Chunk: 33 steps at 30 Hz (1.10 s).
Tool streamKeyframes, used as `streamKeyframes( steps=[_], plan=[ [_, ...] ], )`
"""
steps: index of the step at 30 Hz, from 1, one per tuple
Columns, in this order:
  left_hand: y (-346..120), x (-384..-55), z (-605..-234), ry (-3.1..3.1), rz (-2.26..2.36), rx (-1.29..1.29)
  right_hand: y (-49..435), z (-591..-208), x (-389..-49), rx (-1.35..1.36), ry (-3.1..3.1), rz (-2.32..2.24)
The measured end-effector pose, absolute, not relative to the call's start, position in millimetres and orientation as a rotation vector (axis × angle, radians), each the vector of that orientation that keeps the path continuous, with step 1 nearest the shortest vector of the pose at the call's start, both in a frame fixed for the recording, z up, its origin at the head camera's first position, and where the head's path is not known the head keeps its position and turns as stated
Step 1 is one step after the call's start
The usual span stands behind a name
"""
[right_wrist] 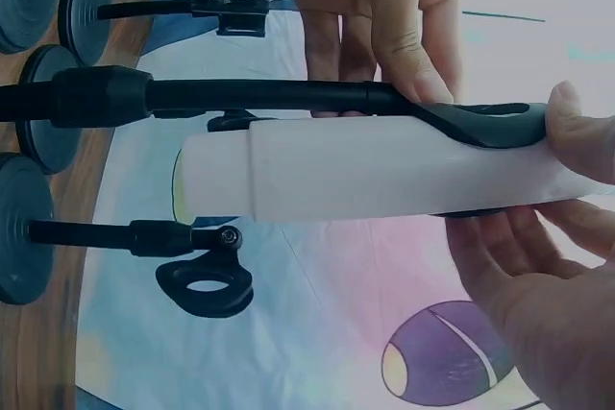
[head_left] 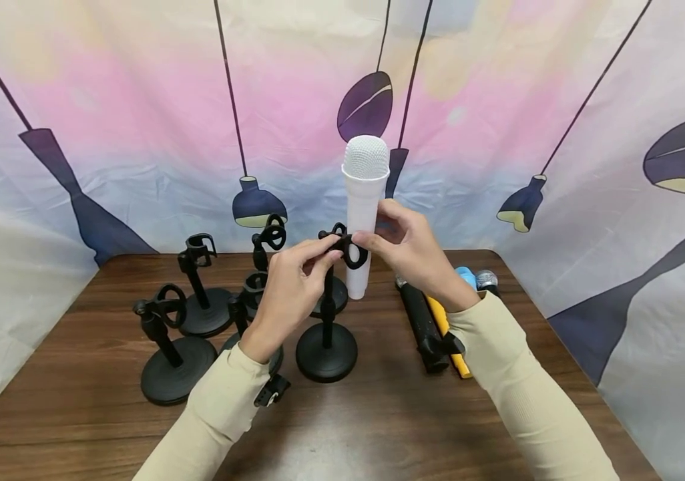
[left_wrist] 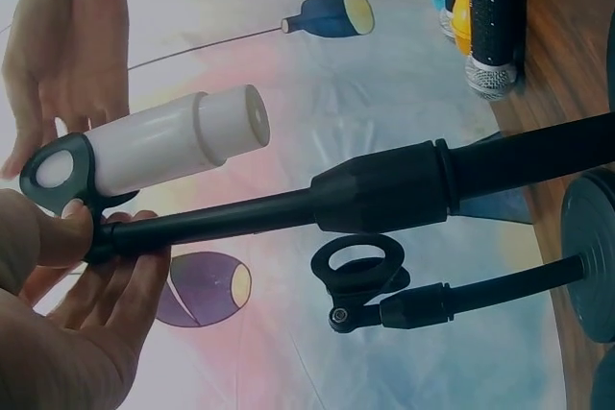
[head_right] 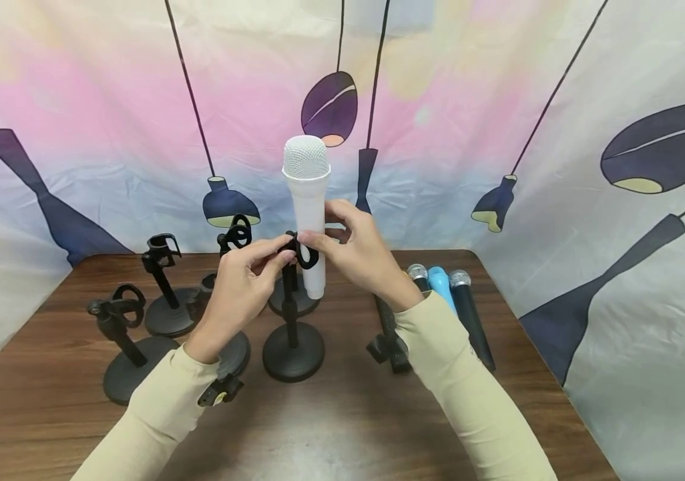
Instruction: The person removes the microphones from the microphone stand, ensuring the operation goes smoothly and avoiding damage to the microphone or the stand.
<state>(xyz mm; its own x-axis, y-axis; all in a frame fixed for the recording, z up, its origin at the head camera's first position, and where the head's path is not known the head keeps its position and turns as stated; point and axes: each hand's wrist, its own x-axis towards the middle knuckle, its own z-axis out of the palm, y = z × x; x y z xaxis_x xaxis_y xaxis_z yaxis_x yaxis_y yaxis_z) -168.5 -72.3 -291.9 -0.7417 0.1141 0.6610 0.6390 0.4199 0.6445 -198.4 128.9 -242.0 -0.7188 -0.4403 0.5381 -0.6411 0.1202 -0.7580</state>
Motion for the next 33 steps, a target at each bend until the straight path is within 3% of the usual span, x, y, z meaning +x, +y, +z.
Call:
streamKeyframes(
  steps=[11, 19, 28, 33],
  plan=[
    [-73, -171, -292, -2.13, -1.267, -0.65, 125, -237, -197, 0.971, -2.213, 1.36],
    [-74, -170, -294, -2.14, -1.273, -0.67, 130, -239, -199, 1.11, -2.211, 1.546],
    [-74, -171, -293, -2.119, -1.289, -0.677, 131, -231, -202, 1.011, -2.257, 1.386],
    [-75, -171, -293, -2.13, -1.286, -0.67, 134, -231, -204, 1.088, -2.262, 1.488]
  ],
)
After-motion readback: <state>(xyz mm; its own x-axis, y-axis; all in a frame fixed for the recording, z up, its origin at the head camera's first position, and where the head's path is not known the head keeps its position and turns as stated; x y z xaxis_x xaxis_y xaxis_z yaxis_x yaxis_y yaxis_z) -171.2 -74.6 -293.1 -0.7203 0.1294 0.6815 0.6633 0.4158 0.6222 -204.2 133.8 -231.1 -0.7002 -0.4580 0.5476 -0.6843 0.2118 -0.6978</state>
